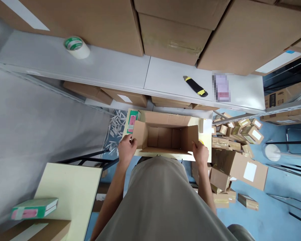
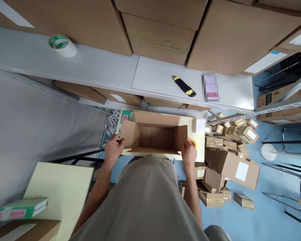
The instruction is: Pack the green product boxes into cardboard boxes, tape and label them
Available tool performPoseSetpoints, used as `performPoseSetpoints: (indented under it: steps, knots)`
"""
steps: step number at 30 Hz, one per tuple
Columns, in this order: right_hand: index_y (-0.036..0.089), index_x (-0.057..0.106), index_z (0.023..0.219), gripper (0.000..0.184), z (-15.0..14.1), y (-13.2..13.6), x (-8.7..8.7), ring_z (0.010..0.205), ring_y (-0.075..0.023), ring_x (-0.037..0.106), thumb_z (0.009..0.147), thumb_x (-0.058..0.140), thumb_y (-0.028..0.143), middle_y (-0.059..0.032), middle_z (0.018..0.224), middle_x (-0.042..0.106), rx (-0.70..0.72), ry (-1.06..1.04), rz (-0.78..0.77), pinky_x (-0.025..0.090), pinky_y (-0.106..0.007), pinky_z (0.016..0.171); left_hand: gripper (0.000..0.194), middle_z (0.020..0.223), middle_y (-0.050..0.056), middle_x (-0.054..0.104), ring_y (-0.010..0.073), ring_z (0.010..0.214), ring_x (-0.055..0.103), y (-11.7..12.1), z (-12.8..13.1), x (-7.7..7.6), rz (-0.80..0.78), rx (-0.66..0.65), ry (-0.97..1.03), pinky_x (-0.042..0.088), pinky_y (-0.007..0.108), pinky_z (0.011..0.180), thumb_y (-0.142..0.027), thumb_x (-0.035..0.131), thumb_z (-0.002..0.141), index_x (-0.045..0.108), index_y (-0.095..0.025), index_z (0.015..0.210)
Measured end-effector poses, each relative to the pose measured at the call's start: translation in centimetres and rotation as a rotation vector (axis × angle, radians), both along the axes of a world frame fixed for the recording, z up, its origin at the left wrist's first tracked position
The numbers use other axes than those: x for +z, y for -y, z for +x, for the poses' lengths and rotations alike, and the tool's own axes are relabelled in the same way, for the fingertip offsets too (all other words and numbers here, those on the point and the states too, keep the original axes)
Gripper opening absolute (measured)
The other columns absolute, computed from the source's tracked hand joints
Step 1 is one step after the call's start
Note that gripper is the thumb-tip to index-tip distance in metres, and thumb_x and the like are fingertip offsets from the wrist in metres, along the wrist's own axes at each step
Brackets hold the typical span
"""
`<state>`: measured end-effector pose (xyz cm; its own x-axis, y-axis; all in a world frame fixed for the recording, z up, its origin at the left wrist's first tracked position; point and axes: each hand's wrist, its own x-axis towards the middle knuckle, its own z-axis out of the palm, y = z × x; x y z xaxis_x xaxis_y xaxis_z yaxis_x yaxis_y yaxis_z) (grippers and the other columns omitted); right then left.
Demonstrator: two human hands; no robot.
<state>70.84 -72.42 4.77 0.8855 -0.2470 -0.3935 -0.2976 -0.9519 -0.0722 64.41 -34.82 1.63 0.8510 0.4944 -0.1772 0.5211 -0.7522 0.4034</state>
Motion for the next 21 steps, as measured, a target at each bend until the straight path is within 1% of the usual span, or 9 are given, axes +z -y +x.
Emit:
performPoseSetpoints:
  steps: [4, 8, 11, 13, 15, 17, 19, 20, 21]
  knots:
    - [0.014, 0.080, 0.115, 0.036, -0.1, -0.6, -0.7, 0.090, -0.0279, 0.076, 0.114, 0.055, 0.039, -0.0171, 0.104, 0.082, 0.000, 0.001, 0.073, 0.043, -0.033, 0.072, 0.037, 0.113, 0.015, 0.083, 0.0312, 0.100, 0.079, 0.3, 0.6, -0.4, 0.015, 0.037, -0.001, 0.056, 0.037, 0.087, -0.029, 0.053, 0.099, 0.077, -0.018, 0.125]
    - [0.016, 0.080, 0.113, 0.041, -0.7, 0.0, -0.4, 0.090, -0.0288, 0.078, 0.110, 0.060, 0.051, -0.0176, 0.109, 0.083, -0.010, 0.028, 0.195, 0.048, -0.034, 0.074, 0.041, 0.115, 0.013, 0.083, 0.0312, 0.097, 0.080, 0.6, 0.5, 0.0, -0.086, 0.007, 0.038, 0.059, 0.040, 0.092, -0.038, 0.058, 0.100, 0.075, -0.020, 0.132]
    - [0.017, 0.078, 0.119, 0.054, -1.2, 1.4, 0.3, 0.094, -0.0297, 0.081, 0.106, 0.061, 0.066, -0.0162, 0.111, 0.085, -0.052, 0.086, 0.391, 0.053, -0.035, 0.079, 0.050, 0.123, 0.014, 0.082, 0.0313, 0.103, 0.080, 0.8, 0.0, 0.8, -0.149, -0.004, 0.082, 0.062, 0.043, 0.097, -0.045, 0.064, 0.099, 0.069, -0.020, 0.141]
    - [0.017, 0.078, 0.122, 0.064, -1.4, 2.4, 0.5, 0.098, -0.0312, 0.082, 0.103, 0.059, 0.075, -0.0161, 0.109, 0.086, -0.091, 0.109, 0.503, 0.057, -0.037, 0.083, 0.053, 0.130, 0.015, 0.080, 0.0318, 0.108, 0.080, 1.1, -0.2, 1.3, -0.148, -0.014, 0.097, 0.062, 0.044, 0.099, -0.046, 0.067, 0.098, 0.067, -0.020, 0.144]
    - [0.017, 0.078, 0.122, 0.073, -1.4, 3.2, 0.4, 0.101, -0.0330, 0.083, 0.097, 0.060, 0.083, -0.0180, 0.110, 0.086, -0.126, 0.113, 0.589, 0.060, -0.040, 0.087, 0.054, 0.134, 0.016, 0.079, 0.0328, 0.113, 0.079, 1.4, -0.4, 1.8, -0.135, -0.034, 0.102, 0.062, 0.046, 0.102, -0.046, 0.069, 0.099, 0.066, -0.020, 0.146]
    - [0.015, 0.077, 0.125, 0.081, -1.4, 3.3, -0.1, 0.105, -0.0342, 0.083, 0.092, 0.064, 0.088, -0.0212, 0.117, 0.084, -0.132, 0.105, 0.689, 0.063, -0.042, 0.088, 0.056, 0.136, 0.017, 0.078, 0.0340, 0.115, 0.079, 1.9, -0.3, 2.1, -0.122, -0.054, 0.095, 0.062, 0.047, 0.104, -0.046, 0.071, 0.099, 0.064, -0.019, 0.147]
    - [0.012, 0.073, 0.134, 0.087, -1.3, 2.6, -0.7, 0.111, -0.0351, 0.083, 0.091, 0.065, 0.087, -0.0240, 0.127, 0.082, -0.091, 0.082, 0.757, 0.065, -0.041, 0.088, 0.056, 0.137, 0.018, 0.077, 0.0355, 0.118, 0.079, 2.6, -0.2, 2.2, -0.106, -0.060, 0.078, 0.062, 0.048, 0.104, -0.045, 0.072, 0.099, 0.064, -0.018, 0.148]
    - [0.011, 0.070, 0.140, 0.088, -1.3, 2.0, -0.9, 0.114, -0.0358, 0.083, 0.093, 0.065, 0.085, -0.0250, 0.130, 0.081, -0.043, 0.072, 0.741, 0.066, -0.041, 0.087, 0.056, 0.137, 0.018, 0.077, 0.0361, 0.119, 0.078, 3.0, -0.1, 2.2, -0.095, -0.057, 0.068, 0.062, 0.048, 0.105, -0.045, 0.072, 0.099, 0.063, -0.018, 0.148]
    - [0.009, 0.066, 0.147, 0.089, -1.2, 1.3, -1.1, 0.117, -0.0369, 0.082, 0.096, 0.066, 0.081, -0.0260, 0.131, 0.081, 0.017, 0.063, 0.686, 0.066, -0.042, 0.087, 0.056, 0.136, 0.018, 0.077, 0.0366, 0.119, 0.078, 3.4, 0.0, 2.2, -0.083, -0.048, 0.060, 0.062, 0.048, 0.105, -0.044, 0.073, 0.099, 0.063, -0.018, 0.147]
